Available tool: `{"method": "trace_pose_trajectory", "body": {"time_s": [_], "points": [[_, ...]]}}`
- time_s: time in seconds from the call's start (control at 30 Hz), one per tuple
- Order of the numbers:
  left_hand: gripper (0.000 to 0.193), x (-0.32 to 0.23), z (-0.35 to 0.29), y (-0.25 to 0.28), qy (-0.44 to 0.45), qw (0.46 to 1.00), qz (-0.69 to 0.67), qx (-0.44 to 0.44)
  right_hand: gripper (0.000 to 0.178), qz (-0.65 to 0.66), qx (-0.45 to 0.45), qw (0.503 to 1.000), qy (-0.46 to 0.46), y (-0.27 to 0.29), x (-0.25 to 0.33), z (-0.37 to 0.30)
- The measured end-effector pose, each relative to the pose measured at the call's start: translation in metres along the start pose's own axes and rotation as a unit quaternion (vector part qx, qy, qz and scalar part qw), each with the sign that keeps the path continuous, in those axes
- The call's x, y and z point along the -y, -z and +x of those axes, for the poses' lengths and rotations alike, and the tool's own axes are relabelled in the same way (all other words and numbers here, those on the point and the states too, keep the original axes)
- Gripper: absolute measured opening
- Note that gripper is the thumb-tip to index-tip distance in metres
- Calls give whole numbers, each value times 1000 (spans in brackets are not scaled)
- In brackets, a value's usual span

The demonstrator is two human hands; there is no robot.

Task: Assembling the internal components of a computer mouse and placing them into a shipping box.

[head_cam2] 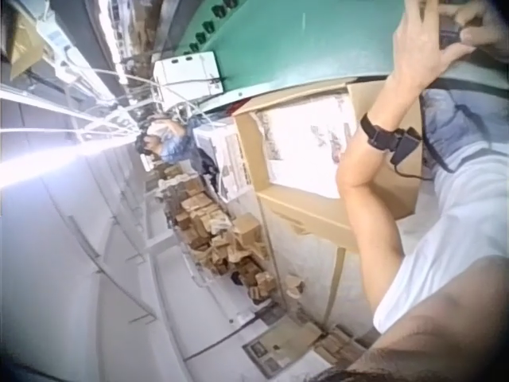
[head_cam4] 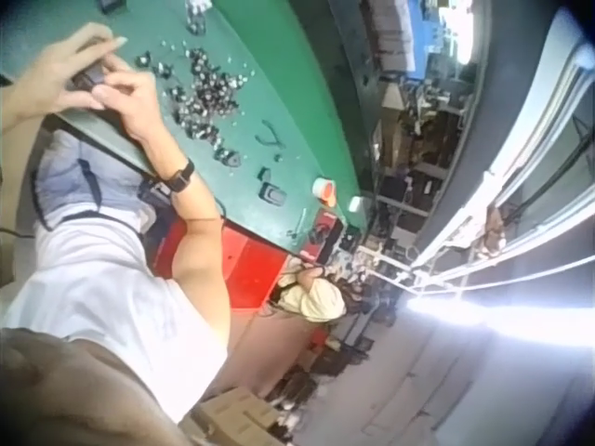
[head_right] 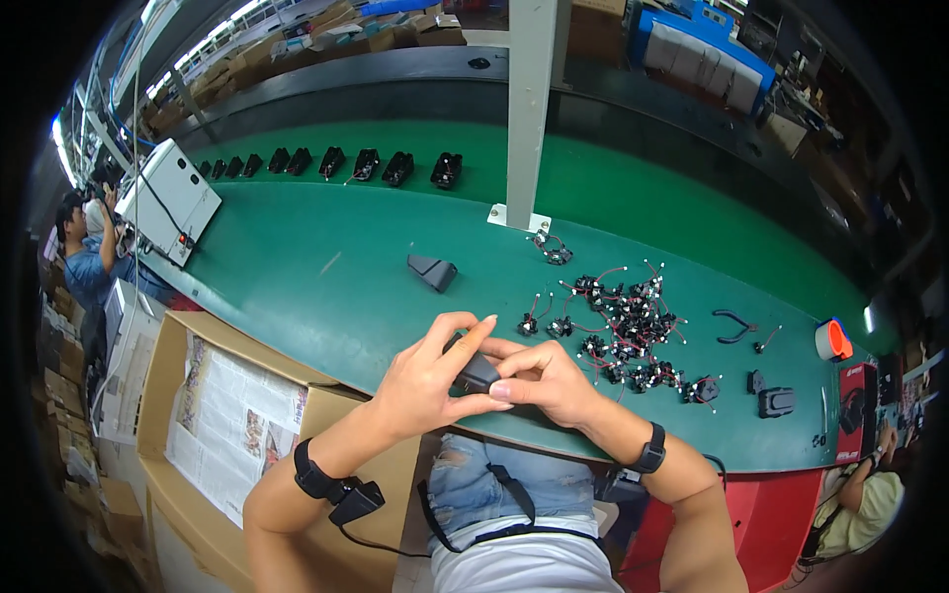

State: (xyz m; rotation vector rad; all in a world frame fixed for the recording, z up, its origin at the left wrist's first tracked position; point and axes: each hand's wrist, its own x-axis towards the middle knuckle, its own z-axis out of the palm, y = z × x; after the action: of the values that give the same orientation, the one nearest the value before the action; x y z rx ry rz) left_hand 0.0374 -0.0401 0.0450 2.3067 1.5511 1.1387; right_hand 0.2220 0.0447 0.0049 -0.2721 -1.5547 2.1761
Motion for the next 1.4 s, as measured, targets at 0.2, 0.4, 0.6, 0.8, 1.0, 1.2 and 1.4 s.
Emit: {"method": "trace_pose_trajectory", "body": {"time_s": [0.2,0.4,0.6,0.8,1.0,1.2,1.4], "points": [[64,3,-3,-2,11,999,50,14,27,231,-17,962,-141,-2,-7,-2],[64,25,5,2,86,995,26,-52,23,26,-83,985,-148,4,19,37],[68,101,4,0,149,963,208,-90,26,-671,-161,702,174,36,61,179],[66,88,-1,-12,133,972,190,42,19,-826,-246,505,-50,90,18,249],[50,87,0,-13,167,974,143,57,29,-803,-242,519,-164,99,9,259],[61,87,-10,7,197,964,159,85,21,-793,-157,588,33,47,35,196],[63,69,2,6,153,985,10,76,15,-749,-71,658,38,42,76,57]]}}
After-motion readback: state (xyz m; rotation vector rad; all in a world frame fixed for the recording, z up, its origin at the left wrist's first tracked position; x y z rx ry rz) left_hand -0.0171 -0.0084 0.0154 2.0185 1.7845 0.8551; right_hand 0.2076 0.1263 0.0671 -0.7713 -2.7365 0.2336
